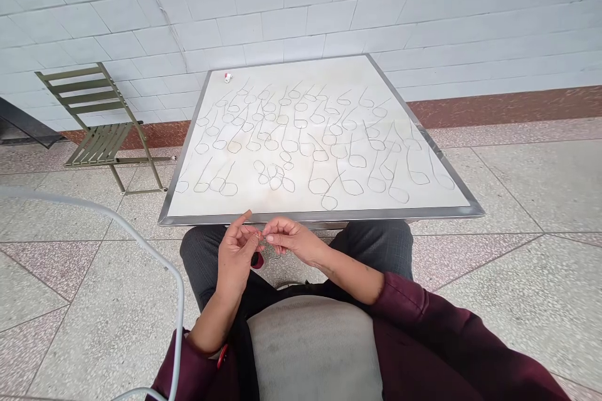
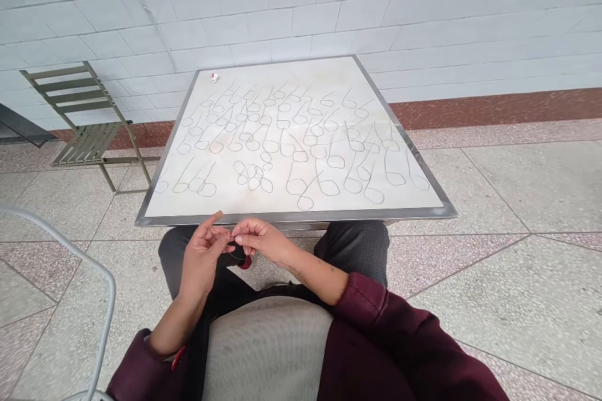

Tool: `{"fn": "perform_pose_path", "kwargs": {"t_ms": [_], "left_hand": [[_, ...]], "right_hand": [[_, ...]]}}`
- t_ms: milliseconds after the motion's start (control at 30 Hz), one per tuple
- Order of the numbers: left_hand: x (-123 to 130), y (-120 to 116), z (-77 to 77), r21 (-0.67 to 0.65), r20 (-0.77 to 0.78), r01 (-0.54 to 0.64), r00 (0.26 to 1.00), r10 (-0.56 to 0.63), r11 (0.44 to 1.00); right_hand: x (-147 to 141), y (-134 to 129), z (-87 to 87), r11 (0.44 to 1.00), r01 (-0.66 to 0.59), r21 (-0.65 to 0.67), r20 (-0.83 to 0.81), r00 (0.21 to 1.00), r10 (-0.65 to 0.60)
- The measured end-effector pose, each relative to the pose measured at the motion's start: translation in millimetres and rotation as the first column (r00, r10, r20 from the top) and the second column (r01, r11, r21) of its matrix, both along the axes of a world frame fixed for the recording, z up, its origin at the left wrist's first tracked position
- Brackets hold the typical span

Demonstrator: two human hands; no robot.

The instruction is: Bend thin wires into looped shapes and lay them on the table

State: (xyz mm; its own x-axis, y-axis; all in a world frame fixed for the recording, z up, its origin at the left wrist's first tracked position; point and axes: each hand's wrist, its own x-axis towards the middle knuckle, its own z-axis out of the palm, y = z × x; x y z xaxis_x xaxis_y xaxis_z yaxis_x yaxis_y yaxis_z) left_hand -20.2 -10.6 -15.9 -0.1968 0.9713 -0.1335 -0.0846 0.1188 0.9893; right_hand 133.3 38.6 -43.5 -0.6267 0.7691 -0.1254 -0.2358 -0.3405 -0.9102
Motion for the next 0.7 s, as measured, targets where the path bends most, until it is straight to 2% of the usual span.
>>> {"fn": "perform_pose_path", "kwargs": {"t_ms": [167,400,600,700], "left_hand": [[-2.1,-3.0,4.3,0.087,-0.004,-0.01,1.0,0.011,0.996],[-1.6,-1.2,4.2,0.065,0.03,-0.093,0.995,0.091,0.994],[-3.7,2.2,-2.2,0.079,0.053,-0.119,0.992,0.115,0.99],[-4.4,2.4,-3.1,0.081,0.056,-0.106,0.993,0.102,0.991]], "right_hand": [[-1.0,0.1,-3.2,0.997,0.024,0.07,0.033,0.999,-0.027],[-2.8,-0.2,-8.5,0.95,0.135,0.28,0.077,0.984,-0.163],[-2.4,0.3,-6.7,0.98,0.03,0.198,0.166,0.984,-0.064],[-3.1,0.4,-7.0,0.984,0.031,0.178,0.143,0.988,-0.057]]}}
